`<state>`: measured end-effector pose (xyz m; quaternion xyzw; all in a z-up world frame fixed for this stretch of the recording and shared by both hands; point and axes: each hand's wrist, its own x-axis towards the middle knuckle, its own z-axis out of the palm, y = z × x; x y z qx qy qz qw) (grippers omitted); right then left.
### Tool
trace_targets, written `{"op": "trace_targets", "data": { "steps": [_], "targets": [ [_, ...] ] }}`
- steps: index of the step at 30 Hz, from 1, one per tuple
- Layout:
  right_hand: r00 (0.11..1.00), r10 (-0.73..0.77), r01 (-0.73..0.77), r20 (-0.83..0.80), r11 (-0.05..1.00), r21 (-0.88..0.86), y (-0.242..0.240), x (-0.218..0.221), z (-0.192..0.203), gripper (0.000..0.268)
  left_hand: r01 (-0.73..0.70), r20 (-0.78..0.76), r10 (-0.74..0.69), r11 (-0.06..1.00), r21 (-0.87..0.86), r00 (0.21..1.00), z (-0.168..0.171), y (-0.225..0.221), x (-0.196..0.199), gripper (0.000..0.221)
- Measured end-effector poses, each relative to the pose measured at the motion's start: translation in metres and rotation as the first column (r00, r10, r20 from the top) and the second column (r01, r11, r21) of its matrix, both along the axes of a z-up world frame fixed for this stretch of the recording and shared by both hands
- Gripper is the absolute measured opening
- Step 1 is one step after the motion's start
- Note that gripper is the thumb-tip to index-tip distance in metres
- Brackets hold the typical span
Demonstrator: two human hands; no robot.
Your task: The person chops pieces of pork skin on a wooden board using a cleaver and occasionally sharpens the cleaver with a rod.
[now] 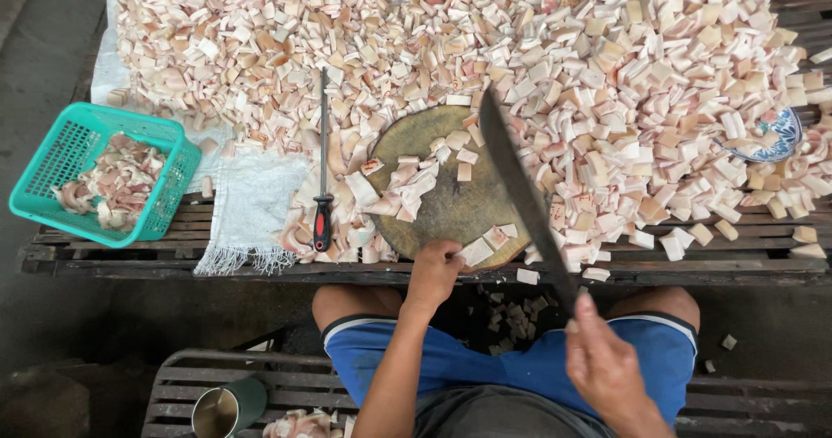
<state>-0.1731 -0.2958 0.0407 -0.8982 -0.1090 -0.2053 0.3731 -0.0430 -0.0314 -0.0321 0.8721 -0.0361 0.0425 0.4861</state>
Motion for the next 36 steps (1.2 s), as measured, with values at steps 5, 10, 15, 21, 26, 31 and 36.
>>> {"op": "trace_targets", "data": {
  "steps": [5, 10, 15, 21, 26, 31, 36],
  "targets": [
    [0.904, 0.011, -0.151, -0.427, 0.943, -0.296, 0.010, 0.006, -0.009, 0.074, -0.005, -0.012, 0.006, 0.992, 0.129, 1.000, 0.017, -0.013, -0.003, 0.009],
    [0.982, -0.028, 0.023, -0.184, 0.999, -0.030, -0.008, 0.003, 0.011, 0.062, -0.022, 0.032, 0.018, 0.992, 0.123, 0.999, 0.020, -0.018, -0.002, 0.007],
    [1.000, 0.026, -0.026, 0.012, 0.999, 0.018, 0.003, 0.000, 0.002, 0.060, -0.014, -0.024, 0.016, 0.998, 0.053, 1.000, 0.022, -0.005, -0.002, 0.010],
    [0.859, 0.004, -0.195, -0.513, 0.928, -0.318, 0.006, 0.016, -0.017, 0.071, 0.014, 0.017, -0.017, 0.985, 0.172, 1.000, 0.031, 0.004, 0.001, 0.019],
    [0.951, 0.006, -0.029, -0.308, 0.997, -0.071, -0.009, 0.010, -0.005, 0.068, -0.260, 0.320, 0.118, 0.857, 0.446, 0.940, 0.031, 0.024, 0.040, 0.039],
    [0.942, 0.026, -0.085, -0.335, 0.983, -0.163, -0.012, -0.002, -0.008, 0.069, -0.239, 0.307, 0.040, 0.727, 0.644, 0.951, 0.029, 0.038, 0.081, 0.041],
    [0.885, -0.016, -0.166, -0.466, 0.924, -0.346, -0.015, 0.011, -0.030, 0.073, -0.203, 0.205, 0.092, 0.750, 0.630, 0.974, 0.032, 0.038, 0.083, 0.025]
  ]
}}
